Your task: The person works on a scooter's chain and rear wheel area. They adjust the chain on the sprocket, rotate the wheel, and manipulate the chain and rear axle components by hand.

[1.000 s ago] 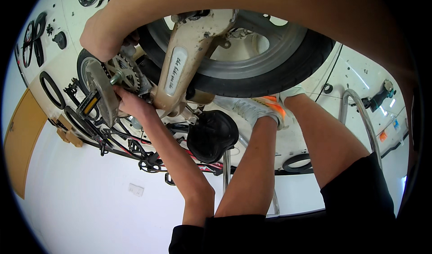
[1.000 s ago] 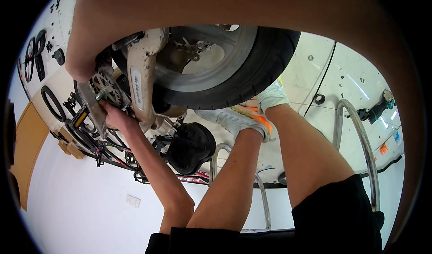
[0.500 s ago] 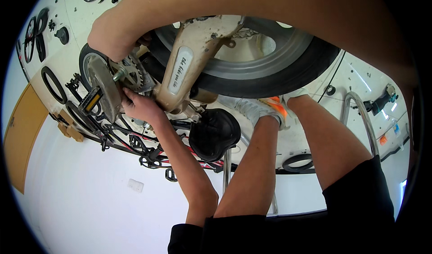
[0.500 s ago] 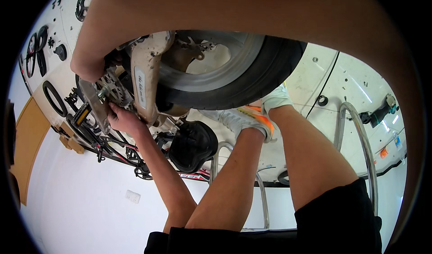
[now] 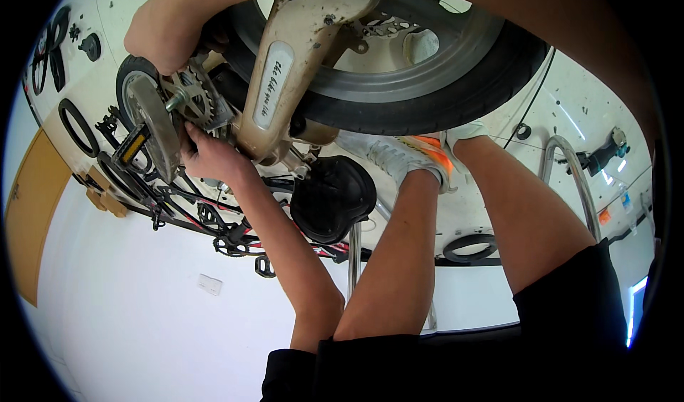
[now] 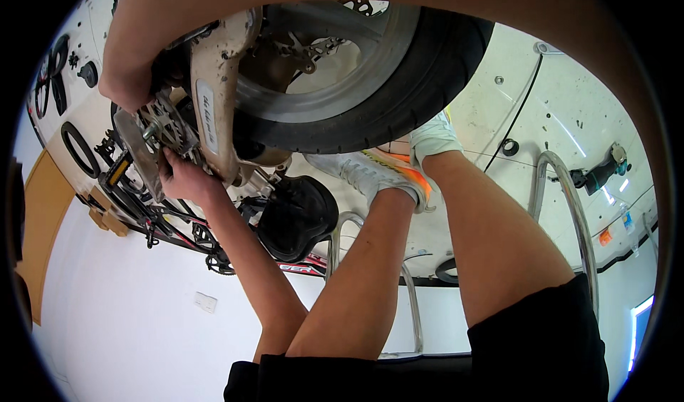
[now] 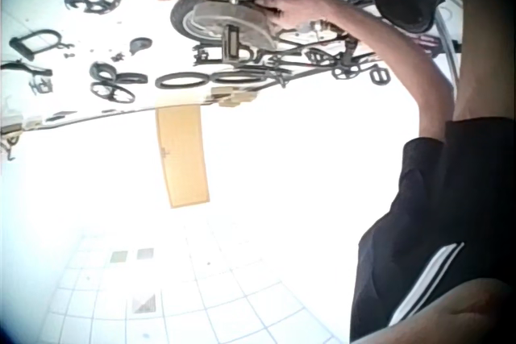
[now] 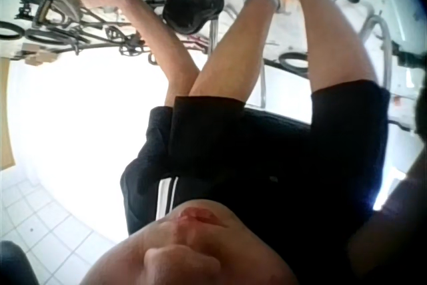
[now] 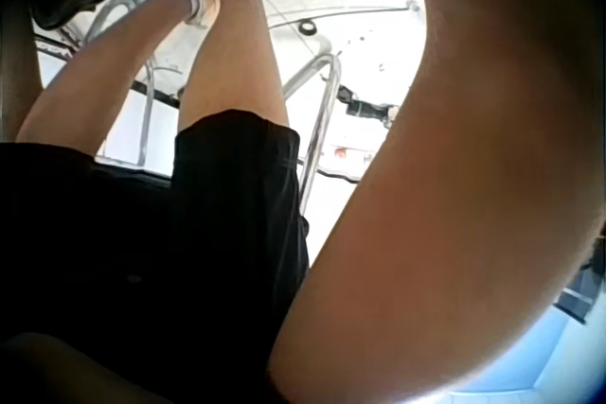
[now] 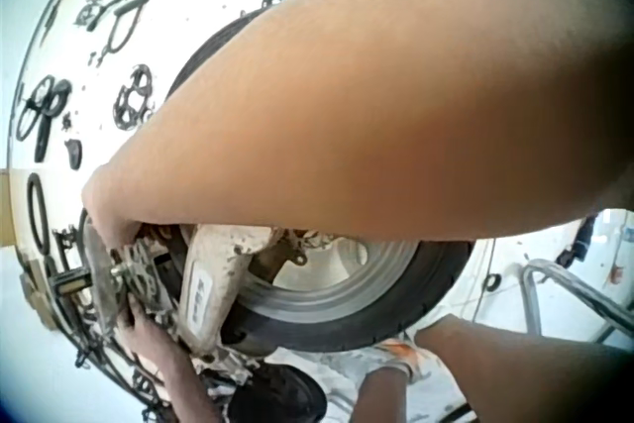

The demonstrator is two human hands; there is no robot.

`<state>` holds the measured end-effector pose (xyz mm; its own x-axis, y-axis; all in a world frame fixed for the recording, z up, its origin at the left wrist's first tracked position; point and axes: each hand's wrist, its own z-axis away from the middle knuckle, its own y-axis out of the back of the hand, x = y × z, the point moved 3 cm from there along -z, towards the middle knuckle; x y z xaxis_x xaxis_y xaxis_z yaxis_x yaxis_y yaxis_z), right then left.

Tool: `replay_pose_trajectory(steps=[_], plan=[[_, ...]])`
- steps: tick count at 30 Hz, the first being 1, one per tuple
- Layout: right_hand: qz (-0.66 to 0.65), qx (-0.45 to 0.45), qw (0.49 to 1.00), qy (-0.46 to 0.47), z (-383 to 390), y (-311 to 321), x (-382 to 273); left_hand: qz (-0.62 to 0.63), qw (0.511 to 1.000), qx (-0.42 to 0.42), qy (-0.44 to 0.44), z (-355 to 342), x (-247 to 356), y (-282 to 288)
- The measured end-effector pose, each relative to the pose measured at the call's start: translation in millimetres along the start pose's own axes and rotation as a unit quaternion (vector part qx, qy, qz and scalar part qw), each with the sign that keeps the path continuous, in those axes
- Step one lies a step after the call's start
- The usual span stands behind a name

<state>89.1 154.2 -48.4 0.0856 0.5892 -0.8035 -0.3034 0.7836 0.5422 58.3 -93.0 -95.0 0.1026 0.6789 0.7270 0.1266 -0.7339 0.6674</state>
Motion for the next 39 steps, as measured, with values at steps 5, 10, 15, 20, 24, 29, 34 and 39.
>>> replay_pose_trajectory(steps=[5, 10, 15, 20, 24, 29, 34, 39], plan=[[0.006, -0.006, 1.0, 0.0, 4.4, -4.4, 1.1, -0.025, 1.0, -0.012, -0.008, 5.9, 8.3, 1.1], [0.01, -0.003, 1.0, -0.002, 11.0, -9.2, -2.7, -0.011, 1.0, -0.021, -0.002, 7.4, 4.4, 3.8], [0.01, -0.007, 1.0, -0.002, 10.3, -11.7, -5.0, -0.06, 0.997, -0.042, 0.006, 9.7, 15.8, 8.0], [0.005, -0.007, 1.0, 0.002, 5.0, -12.0, -11.8, -0.121, 0.989, -0.072, 0.044, 8.0, 30.6, 9.7], [0.01, -0.014, 1.0, 0.002, 5.4, -12.2, -8.4, -0.204, 0.974, -0.083, -0.047, 9.4, 33.2, 9.3], [0.013, -0.016, 1.0, 0.003, 8.9, -14.6, -13.8, -0.31, 0.938, -0.1, -0.122, 12.8, 40.2, 12.0], [0.011, -0.013, 1.0, 0.006, 7.2, -12.9, -15.4, -0.338, 0.92, -0.12, -0.156, 13.2, 34.7, 11.4], [0.012, -0.017, 1.0, 0.009, 5.0, -9.3, -15.0, -0.29, 0.935, -0.119, -0.163, 16.8, 32.1, 14.2]])
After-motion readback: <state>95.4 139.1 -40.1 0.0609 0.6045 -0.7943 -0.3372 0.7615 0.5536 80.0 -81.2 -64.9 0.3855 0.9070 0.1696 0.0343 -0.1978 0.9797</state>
